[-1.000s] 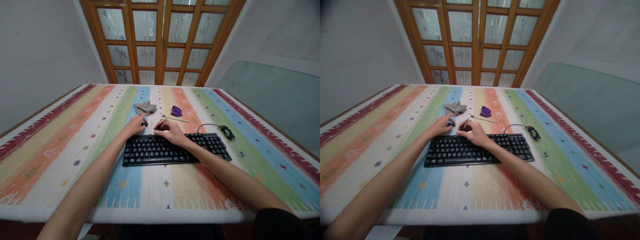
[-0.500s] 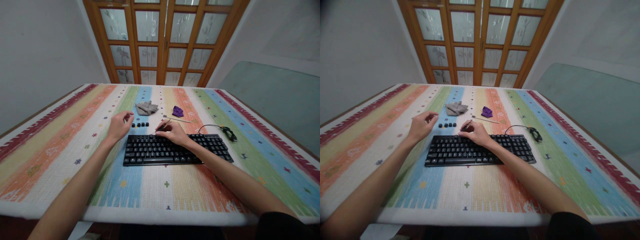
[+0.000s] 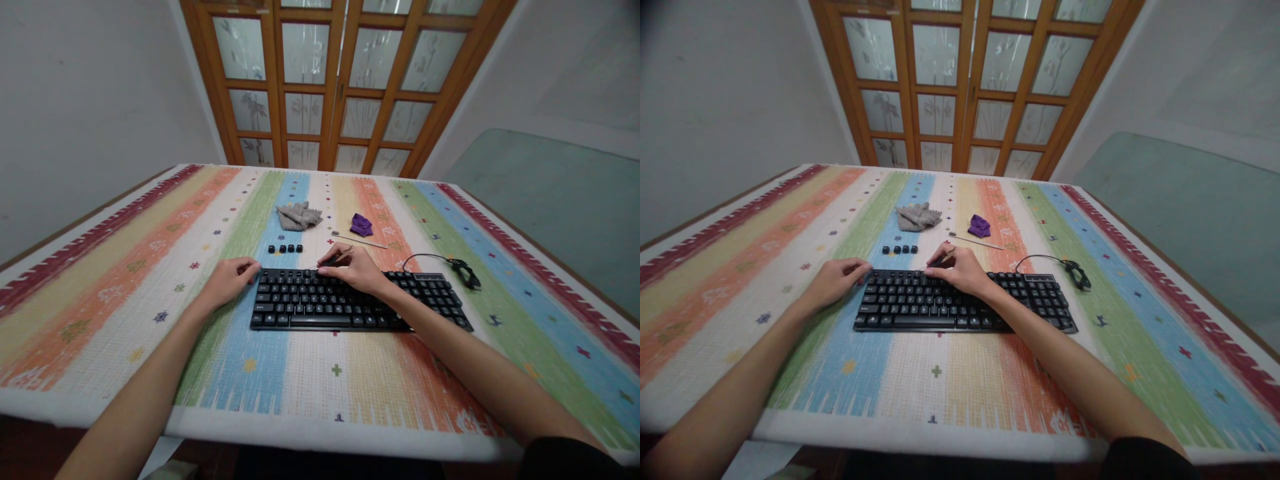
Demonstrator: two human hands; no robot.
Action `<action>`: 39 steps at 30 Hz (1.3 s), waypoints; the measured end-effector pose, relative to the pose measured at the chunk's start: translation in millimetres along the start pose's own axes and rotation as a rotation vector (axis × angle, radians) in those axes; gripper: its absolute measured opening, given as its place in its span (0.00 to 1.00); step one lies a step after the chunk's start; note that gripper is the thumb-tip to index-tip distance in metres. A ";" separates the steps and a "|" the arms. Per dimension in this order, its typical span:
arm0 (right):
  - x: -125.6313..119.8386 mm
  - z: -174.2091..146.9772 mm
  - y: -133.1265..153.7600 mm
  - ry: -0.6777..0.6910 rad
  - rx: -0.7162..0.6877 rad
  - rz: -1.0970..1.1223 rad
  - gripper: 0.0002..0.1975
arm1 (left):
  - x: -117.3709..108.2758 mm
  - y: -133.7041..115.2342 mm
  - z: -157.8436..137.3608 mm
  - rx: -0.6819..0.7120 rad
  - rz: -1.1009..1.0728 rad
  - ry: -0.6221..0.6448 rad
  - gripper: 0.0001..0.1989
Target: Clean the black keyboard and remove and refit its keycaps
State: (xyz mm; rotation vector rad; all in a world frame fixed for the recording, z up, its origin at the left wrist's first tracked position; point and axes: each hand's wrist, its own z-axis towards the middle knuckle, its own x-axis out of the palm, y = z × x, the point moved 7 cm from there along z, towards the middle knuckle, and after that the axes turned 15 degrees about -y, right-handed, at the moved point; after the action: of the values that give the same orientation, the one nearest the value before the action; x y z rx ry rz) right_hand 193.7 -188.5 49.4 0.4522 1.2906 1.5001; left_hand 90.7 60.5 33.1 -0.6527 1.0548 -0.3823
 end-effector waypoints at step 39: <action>48.4 25.0 47.3 0.150 -0.195 -0.433 0.06 | 8.7 1.9 -1.8 0.058 -0.002 0.050 0.17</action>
State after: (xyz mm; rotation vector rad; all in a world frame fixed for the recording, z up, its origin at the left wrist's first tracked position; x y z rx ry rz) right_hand 174.2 -127.9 83.4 -0.0685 1.2461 1.2891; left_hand 93.1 56.3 25.4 -0.5952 1.0866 -0.4318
